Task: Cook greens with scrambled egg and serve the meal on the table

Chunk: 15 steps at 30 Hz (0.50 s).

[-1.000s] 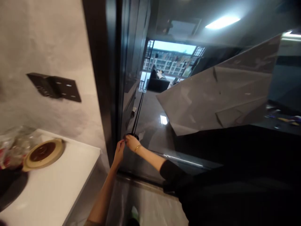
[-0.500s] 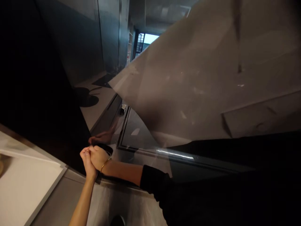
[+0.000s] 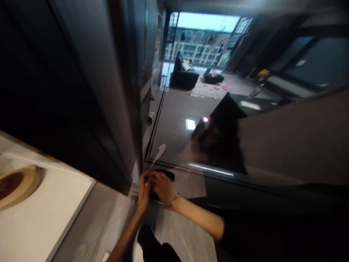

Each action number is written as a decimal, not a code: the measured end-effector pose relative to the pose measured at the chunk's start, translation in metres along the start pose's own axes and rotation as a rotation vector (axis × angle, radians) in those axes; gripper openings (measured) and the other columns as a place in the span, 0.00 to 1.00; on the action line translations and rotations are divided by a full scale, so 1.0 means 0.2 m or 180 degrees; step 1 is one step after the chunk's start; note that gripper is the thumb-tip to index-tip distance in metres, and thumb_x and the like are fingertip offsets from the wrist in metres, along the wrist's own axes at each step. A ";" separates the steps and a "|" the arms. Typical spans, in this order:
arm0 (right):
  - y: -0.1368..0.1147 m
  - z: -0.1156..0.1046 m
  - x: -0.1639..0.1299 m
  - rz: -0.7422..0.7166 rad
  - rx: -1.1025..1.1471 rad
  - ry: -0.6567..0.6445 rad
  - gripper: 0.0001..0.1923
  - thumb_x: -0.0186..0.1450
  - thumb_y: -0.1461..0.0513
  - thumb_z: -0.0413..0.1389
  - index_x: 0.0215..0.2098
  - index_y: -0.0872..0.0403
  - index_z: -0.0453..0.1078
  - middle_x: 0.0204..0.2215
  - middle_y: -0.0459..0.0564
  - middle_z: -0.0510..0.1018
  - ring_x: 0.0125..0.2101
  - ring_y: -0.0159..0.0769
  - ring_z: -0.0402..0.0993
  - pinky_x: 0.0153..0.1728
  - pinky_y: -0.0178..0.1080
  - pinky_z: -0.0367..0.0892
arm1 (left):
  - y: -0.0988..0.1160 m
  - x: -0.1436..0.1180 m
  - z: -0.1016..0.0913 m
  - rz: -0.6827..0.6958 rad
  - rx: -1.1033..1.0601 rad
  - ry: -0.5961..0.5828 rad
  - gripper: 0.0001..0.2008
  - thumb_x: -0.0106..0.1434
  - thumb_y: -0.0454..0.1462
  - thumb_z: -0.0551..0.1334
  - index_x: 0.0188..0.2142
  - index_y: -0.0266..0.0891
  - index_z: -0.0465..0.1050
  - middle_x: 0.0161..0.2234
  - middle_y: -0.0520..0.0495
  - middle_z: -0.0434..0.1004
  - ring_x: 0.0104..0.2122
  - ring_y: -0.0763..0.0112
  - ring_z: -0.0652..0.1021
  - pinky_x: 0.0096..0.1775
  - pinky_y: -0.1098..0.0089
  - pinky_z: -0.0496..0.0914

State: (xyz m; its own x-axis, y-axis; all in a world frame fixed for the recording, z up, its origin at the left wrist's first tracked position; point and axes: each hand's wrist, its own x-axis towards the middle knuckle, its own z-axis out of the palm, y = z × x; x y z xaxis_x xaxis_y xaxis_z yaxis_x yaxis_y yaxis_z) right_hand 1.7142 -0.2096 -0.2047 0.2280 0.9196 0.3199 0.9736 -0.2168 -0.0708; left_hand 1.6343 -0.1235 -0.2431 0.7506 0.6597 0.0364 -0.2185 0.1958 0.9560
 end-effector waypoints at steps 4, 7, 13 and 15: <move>-0.04 -0.31 -0.16 0.0982 0.2126 0.0335 0.08 0.63 0.62 0.53 0.35 0.48 0.76 0.39 0.50 0.78 0.45 0.40 0.69 0.47 0.48 0.64 | 0.24 -0.09 0.03 -0.0598 -0.1100 -0.0337 0.28 0.61 0.54 0.49 0.47 0.36 0.71 0.46 0.38 0.74 0.48 0.56 0.73 0.54 0.54 0.60; -0.13 -0.45 -0.14 0.1907 0.4144 0.0390 0.11 0.64 0.58 0.52 0.40 0.46 0.75 0.41 0.50 0.78 0.45 0.40 0.71 0.48 0.48 0.65 | 0.38 -0.09 0.00 -0.0495 -0.1310 0.0030 0.23 0.61 0.50 0.54 0.43 0.37 0.75 0.45 0.39 0.76 0.46 0.55 0.74 0.53 0.51 0.62; -0.07 -0.46 0.11 0.2368 0.6665 0.0511 0.18 0.63 0.51 0.48 0.43 0.47 0.75 0.51 0.50 0.73 0.56 0.43 0.62 0.57 0.50 0.57 | 0.50 0.16 0.01 0.0427 0.0234 -0.0265 0.16 0.58 0.47 0.60 0.42 0.43 0.77 0.46 0.41 0.74 0.51 0.56 0.70 0.53 0.53 0.61; 0.06 -0.43 0.19 0.2441 0.6714 0.0495 0.21 0.63 0.49 0.47 0.45 0.48 0.74 0.52 0.50 0.72 0.57 0.42 0.60 0.58 0.51 0.54 | 0.50 0.33 0.07 0.0830 0.0732 -0.0613 0.17 0.57 0.45 0.62 0.46 0.47 0.75 0.49 0.42 0.72 0.52 0.57 0.68 0.54 0.53 0.60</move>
State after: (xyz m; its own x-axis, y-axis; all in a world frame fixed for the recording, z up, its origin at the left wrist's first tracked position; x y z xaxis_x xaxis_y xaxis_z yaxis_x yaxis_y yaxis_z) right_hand 1.7344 -0.2054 -0.1112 0.5461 0.8109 -0.2101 -0.6371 0.2392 -0.7327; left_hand 1.6703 -0.0710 -0.1403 0.7964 0.5134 0.3195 -0.2882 -0.1422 0.9469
